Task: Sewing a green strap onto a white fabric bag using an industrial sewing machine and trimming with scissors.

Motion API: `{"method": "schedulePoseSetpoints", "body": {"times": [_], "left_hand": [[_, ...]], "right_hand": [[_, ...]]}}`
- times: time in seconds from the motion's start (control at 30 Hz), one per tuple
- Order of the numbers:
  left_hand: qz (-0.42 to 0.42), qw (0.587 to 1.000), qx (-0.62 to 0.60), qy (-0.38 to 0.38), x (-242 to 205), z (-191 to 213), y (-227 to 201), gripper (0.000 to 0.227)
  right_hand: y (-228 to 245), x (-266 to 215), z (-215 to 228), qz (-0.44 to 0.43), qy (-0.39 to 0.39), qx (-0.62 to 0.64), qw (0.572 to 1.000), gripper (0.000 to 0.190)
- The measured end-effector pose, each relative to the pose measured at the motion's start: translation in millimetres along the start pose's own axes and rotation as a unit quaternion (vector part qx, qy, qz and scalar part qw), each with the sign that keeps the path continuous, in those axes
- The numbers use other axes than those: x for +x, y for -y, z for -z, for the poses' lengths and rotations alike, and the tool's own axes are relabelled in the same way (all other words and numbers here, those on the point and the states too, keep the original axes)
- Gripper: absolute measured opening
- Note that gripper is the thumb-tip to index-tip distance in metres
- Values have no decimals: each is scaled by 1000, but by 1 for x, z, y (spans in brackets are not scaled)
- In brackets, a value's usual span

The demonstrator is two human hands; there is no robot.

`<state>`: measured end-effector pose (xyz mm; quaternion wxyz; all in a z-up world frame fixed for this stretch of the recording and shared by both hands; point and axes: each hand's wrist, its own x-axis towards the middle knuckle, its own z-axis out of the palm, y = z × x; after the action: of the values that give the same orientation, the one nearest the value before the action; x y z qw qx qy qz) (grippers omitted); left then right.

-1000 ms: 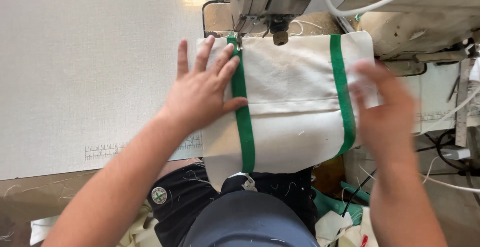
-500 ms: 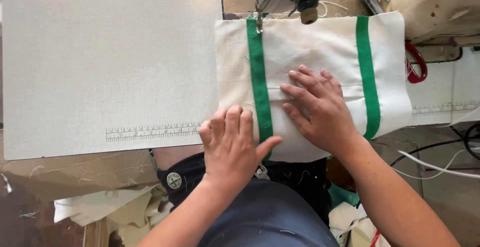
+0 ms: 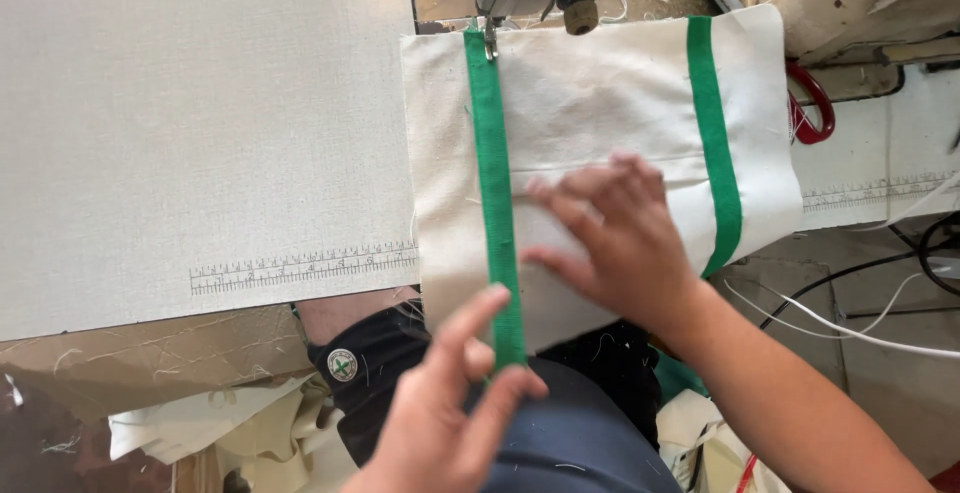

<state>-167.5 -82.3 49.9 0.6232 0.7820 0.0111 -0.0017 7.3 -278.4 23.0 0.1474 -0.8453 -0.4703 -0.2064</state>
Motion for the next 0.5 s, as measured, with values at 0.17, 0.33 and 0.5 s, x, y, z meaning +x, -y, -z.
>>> {"method": "schedulePoseSetpoints", "body": {"times": [0.17,0.33,0.5], "left_hand": [[-101,950,228,190,-20,-14,26,78],[-248,889,379,-66,46,52,4,50],[-309,869,382,-59,125,64,35,28]], "right_hand": [[30,12,11,67,-77,77,992,19],[43,8,7,41,-79,66,994,16],[50,-1,-7,34,-39,49,997,20]]}}
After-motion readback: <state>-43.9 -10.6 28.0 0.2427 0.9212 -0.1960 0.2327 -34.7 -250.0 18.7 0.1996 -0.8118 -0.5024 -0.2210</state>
